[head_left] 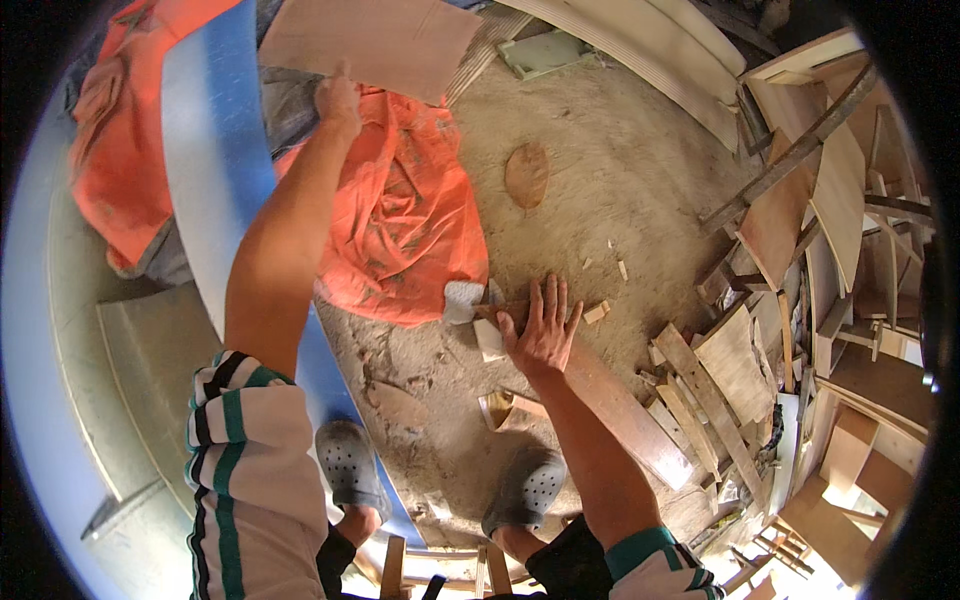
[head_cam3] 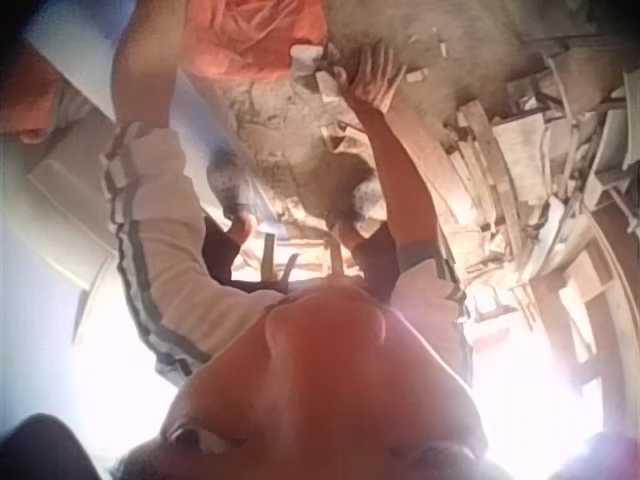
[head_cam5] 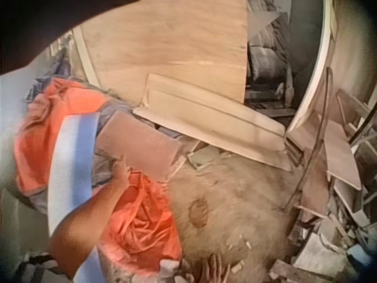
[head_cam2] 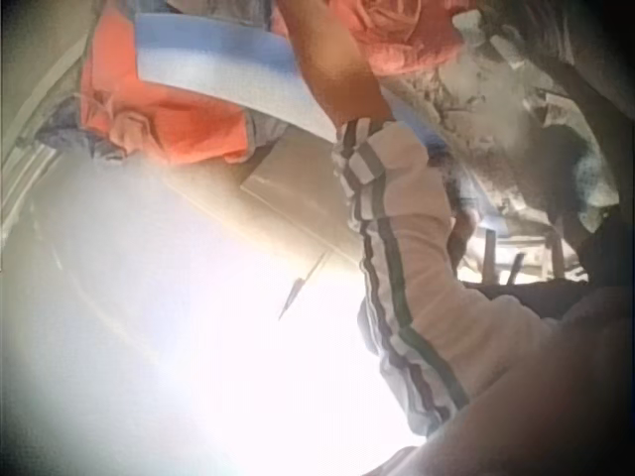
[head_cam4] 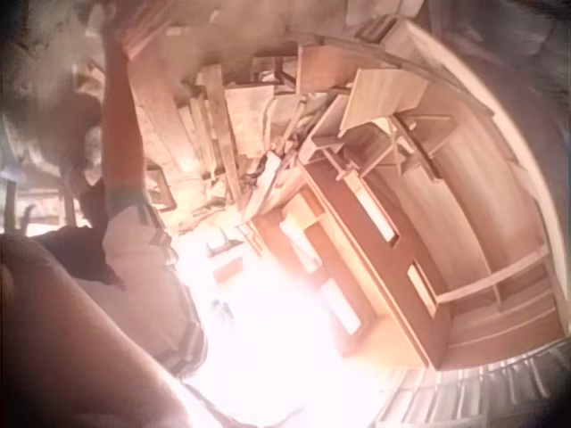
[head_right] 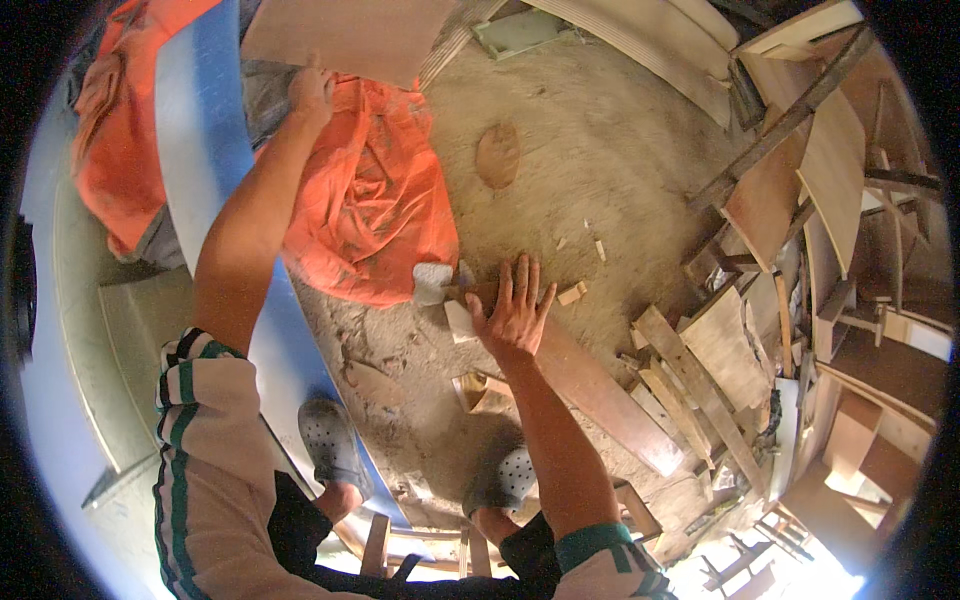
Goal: The person assembles a small wooden box by hand. They fit the side panels together, use a hammer to tap the joints into place, and then insert a flat wooden base panel to complete the structure.
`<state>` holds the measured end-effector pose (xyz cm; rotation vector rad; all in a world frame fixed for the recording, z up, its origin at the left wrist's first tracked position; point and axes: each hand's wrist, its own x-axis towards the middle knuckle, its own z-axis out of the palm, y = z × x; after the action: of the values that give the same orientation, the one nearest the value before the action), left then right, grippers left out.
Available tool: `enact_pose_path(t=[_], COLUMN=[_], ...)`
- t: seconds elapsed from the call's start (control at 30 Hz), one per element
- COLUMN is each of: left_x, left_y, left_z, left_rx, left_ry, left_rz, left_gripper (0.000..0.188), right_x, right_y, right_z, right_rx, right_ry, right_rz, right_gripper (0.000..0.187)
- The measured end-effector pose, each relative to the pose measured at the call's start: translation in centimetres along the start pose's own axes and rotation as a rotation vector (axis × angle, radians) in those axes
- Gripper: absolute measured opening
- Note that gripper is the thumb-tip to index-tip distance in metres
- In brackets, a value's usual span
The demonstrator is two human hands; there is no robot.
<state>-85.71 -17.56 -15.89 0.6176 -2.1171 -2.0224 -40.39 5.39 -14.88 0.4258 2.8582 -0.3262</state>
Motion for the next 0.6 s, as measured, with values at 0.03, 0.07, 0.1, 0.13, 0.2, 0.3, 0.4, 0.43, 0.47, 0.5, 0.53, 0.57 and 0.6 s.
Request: enact_pose_path(t=[0.03,0.07,0.1,0.13,0.2,0.3,0.4,0.43,0.47,0.5,0.53,0.57,0.6], left_x=[-0.4,-0.5,-0.3,-0.3,-0.8,-4.4,-8.6,-10.1,-11.4,-13.2,-15.3,-16.4,-17.5], left_y=[0.7,1.2,1.5,1.7,3.3,6.2,9.2,10.0,11.5,12.4,13.0,13.6,14.2], left_z=[2.1,3.1,3.7,3.8,5.2,6.8,5.8,4.9,3.9,2.3,0.6,-1.7,-4.0], left_rx=[-0.028,0.02,0.068,0.189,0.185,-0.152,-0.351,-0.34,-0.329,-0.282,-0.24,-0.22,-0.203], left_ry=[0.065,0.12,0.18,0.215,0.199,0.049,-0.085,-0.117,-0.154,-0.192,-0.236,-0.35,-0.462], left_rz=[-0.104,-0.151,-0.197,-0.195,-0.18,-0.167,-0.143,-0.136,-0.118,-0.103,-0.092,-0.092,-0.087], left_gripper=[0.06,0.064,0.068,0.071,0.072,0.067,0.064,0.063,0.064,0.062,0.061,0.06,0.06], right_x=[-0.1,0.1,0.0,-0.1,0.1,-0.4,-0.4,-0.4,-0.2,-0.5,-0.7,-0.6,-0.5], right_y=[0.5,0.7,0.7,0.6,0.4,0.7,0.6,0.6,0.5,0.6,1.2,1.7,2.1], right_z=[0.2,0.2,0.1,0.1,0.1,0.0,-0.6,-0.9,-1.1,-1.2,-0.5,0.8,1.4], right_rx=[-0.008,-0.009,-0.006,-0.001,0.029,0.053,0.108,0.15,0.2,0.246,0.328,0.411,0.492], right_ry=[0.007,0.005,0.001,-0.003,0.02,0.073,0.077,0.075,0.084,0.084,0.128,0.176,0.229], right_rz=[0.029,0.029,0.024,0.016,0.017,0.004,-0.002,-0.007,-0.015,-0.018,0.004,0.024,0.039], right_gripper=[0.084,0.084,0.084,0.084,0.081,0.078,0.078,0.079,0.079,0.079,0.078,0.077,0.076])
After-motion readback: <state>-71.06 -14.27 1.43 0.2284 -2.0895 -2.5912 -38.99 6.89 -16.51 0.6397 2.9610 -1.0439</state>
